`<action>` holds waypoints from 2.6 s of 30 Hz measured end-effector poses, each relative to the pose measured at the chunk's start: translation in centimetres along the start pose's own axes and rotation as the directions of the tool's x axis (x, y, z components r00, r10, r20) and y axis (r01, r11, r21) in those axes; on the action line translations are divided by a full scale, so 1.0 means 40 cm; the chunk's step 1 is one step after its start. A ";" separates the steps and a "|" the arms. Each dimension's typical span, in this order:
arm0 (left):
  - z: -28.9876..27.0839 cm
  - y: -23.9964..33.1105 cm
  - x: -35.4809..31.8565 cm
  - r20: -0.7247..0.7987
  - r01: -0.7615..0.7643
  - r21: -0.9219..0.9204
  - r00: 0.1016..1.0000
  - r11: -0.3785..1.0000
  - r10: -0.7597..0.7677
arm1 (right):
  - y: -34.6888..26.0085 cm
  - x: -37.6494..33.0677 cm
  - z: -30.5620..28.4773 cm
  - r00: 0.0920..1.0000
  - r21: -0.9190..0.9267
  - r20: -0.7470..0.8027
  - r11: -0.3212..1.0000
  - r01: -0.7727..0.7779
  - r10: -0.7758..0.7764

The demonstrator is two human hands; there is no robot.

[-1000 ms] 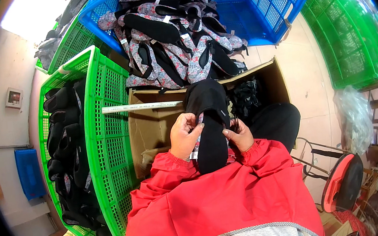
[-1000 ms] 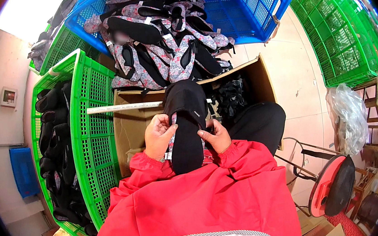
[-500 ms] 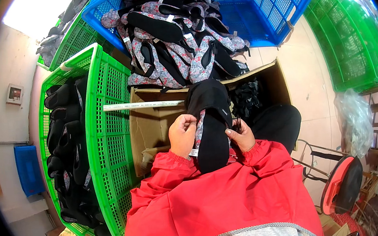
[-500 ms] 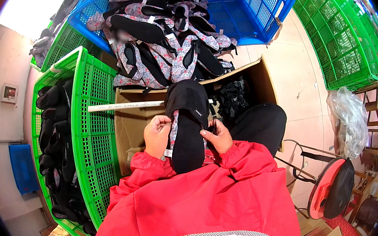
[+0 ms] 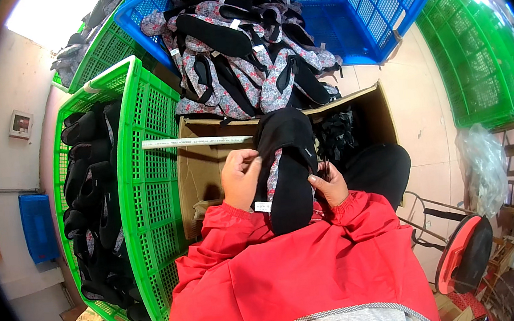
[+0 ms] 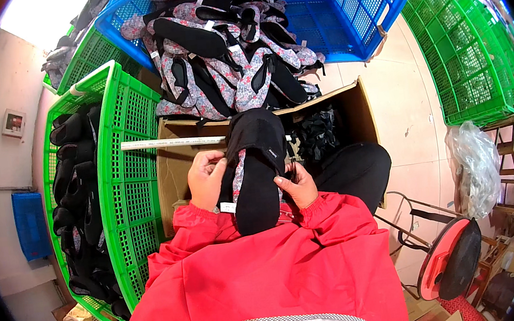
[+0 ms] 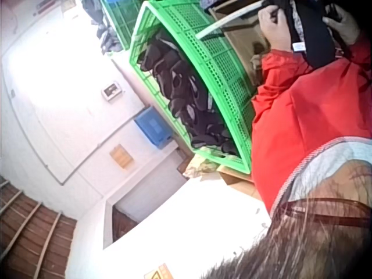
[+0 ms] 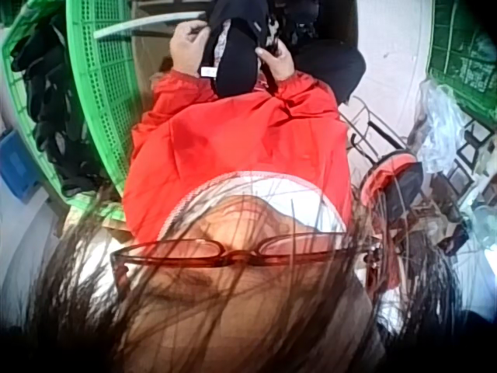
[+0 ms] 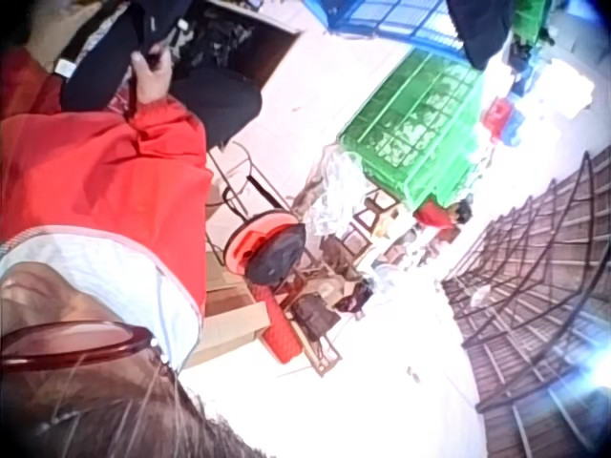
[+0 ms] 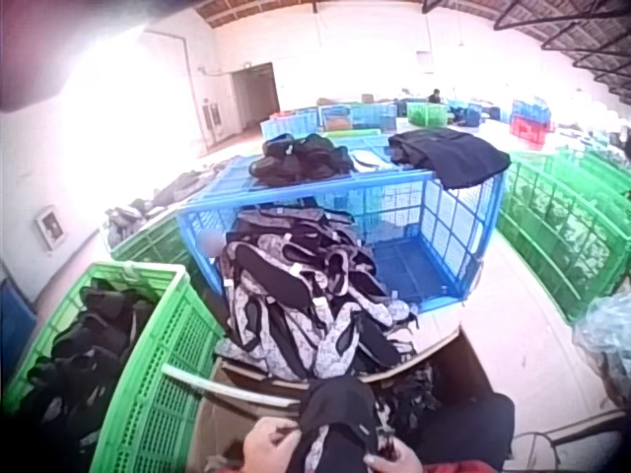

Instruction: The person sits on the floor and inspects a piece of patterned fabric clothing, turning it over and examining its seams and interior. They then pick up a black slipper and inspect it before placing it back.

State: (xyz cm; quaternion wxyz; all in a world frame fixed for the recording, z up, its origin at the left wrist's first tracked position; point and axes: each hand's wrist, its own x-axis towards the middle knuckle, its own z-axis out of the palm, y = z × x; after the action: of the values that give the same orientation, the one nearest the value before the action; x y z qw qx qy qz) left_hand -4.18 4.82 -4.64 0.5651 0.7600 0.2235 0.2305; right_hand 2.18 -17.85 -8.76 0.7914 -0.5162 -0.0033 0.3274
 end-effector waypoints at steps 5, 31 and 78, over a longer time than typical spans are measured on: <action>0.019 0.097 0.012 0.137 -0.283 0.274 0.957 0.919 0.254 | 0.000 0.000 -0.003 1.000 -0.005 0.003 1.000 -0.002 0.002; -0.021 0.051 0.016 0.571 0.507 -0.211 0.758 0.835 -0.316 | -0.007 -0.003 0.002 0.999 0.007 0.022 0.999 -0.050 0.050; 0.094 0.164 -0.081 0.034 0.140 -0.545 0.989 0.827 -0.145 | -0.073 -0.059 0.041 0.957 -0.075 0.100 0.957 0.279 -0.271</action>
State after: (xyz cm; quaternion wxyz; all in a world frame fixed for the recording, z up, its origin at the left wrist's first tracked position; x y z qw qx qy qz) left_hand -3.96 -1.68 0.38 0.7725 0.5480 0.2071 0.2450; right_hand 1.25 -18.50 -4.83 0.8049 -0.5300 -0.1246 0.2362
